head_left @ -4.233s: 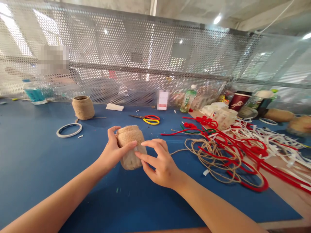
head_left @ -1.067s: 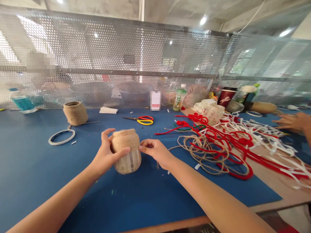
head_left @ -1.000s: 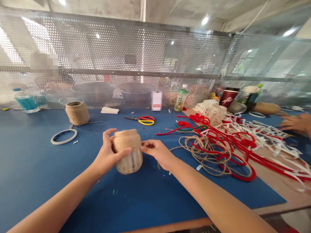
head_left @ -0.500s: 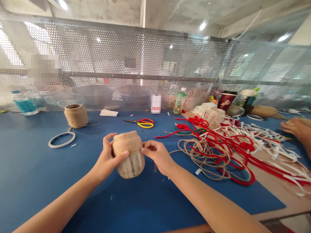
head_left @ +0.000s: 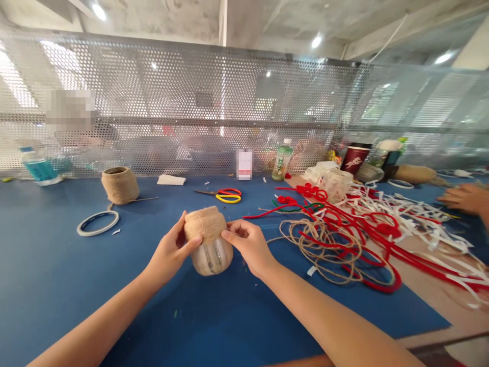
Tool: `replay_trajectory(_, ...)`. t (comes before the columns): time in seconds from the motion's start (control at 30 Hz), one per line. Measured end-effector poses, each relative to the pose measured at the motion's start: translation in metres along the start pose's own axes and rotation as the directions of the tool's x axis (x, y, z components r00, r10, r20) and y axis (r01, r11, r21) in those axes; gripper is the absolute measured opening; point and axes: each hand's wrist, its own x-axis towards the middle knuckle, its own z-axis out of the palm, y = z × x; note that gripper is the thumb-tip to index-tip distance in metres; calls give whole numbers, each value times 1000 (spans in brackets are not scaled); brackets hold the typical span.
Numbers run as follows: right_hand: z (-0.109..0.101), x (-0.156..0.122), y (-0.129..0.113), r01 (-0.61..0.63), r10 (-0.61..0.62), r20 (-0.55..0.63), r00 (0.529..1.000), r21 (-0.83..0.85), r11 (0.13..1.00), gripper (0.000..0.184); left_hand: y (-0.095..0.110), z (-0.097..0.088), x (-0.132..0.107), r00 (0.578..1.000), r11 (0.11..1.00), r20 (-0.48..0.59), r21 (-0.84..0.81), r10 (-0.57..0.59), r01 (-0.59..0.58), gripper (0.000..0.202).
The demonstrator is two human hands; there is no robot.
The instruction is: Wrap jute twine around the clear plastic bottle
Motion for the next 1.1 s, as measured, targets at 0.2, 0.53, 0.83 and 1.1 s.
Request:
replay_trajectory(0.2, 2, -2, -2, 77, -78, -8, 997, -138, 988, 24, -4, -3, -2, 999, 998, -33, -66, -10, 8, 93)
replay_trajectory(0.53, 3, -8, -6, 195, -189, 54, 981, -165, 967, 20, 6, 4, -13, 995, 996, -70, -65, -66, 61, 109)
replay_trajectory(0.83, 5, -10, -4, 273, -260, 90, 961, -194, 942, 18, 18, 7, -18, 988, 984, -116, -153, -105, 86, 113)
replay_trajectory(1.1, 4, -12, -7, 311, -300, 82, 950, -272, 911, 17, 23, 8, -17, 994, 996, -93, -66, -65, 58, 115)
